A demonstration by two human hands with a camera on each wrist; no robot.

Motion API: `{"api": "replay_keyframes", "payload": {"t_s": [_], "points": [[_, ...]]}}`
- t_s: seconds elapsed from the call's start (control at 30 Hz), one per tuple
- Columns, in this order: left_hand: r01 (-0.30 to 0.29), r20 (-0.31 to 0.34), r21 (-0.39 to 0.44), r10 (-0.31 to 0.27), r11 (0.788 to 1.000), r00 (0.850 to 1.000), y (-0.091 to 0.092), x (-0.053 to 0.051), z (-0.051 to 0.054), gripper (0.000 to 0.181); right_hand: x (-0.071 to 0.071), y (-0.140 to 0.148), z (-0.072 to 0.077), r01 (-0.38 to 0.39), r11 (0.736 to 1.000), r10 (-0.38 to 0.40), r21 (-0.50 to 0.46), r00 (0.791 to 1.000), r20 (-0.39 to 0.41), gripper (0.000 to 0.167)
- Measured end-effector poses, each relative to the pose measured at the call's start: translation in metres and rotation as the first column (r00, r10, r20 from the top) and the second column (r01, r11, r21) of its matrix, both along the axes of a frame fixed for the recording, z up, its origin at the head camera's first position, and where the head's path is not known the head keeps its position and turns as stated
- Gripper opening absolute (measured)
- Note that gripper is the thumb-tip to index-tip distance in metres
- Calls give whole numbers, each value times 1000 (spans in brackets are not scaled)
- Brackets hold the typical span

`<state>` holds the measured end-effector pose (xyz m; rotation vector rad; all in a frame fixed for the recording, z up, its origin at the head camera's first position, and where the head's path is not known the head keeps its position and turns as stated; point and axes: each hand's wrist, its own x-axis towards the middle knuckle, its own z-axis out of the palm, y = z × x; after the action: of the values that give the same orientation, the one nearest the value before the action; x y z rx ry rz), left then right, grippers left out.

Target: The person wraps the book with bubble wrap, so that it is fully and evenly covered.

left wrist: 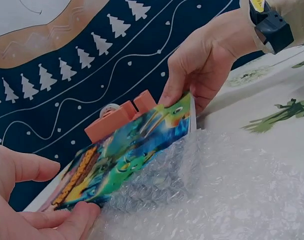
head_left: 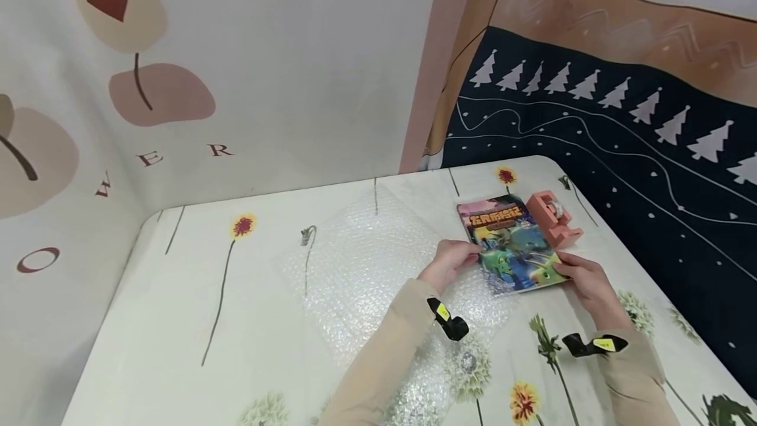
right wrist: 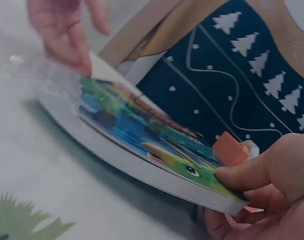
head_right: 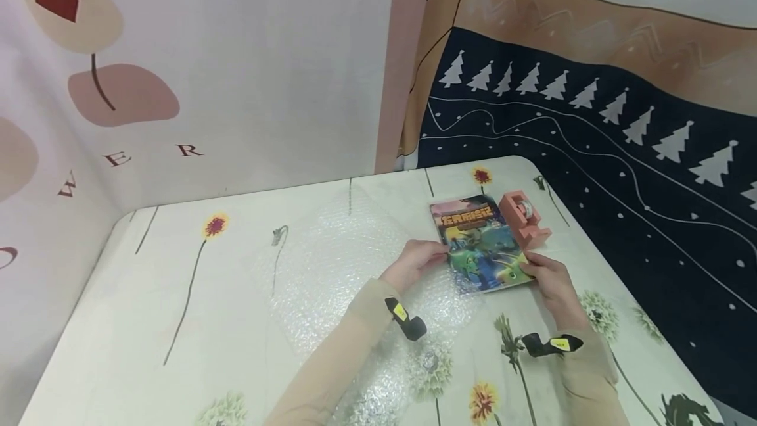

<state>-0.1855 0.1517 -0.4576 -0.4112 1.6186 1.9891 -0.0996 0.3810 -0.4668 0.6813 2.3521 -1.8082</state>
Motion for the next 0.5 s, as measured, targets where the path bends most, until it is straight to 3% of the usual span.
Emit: {"api": "replay_keyframes", "payload": {"t_s": [0.17,0.23,0.37,0.5], "points": [[-5,-24,29,6,1000,1000,3,-2,3,20,4,5,8,35,989,-47,-145,996,-81,67],[-8,-49,22,9,1000,999,5,-3,7,18,5,6,15,33,974,-64,-226,989,-133,55],[4,-99,13,-2,1000,995,6,-6,15,19,6,7,33,-19,917,-90,-399,964,-252,24],[-18,-130,28,21,999,991,10,-8,22,20,5,9,49,-106,863,-83,-493,934,-347,31]]}}
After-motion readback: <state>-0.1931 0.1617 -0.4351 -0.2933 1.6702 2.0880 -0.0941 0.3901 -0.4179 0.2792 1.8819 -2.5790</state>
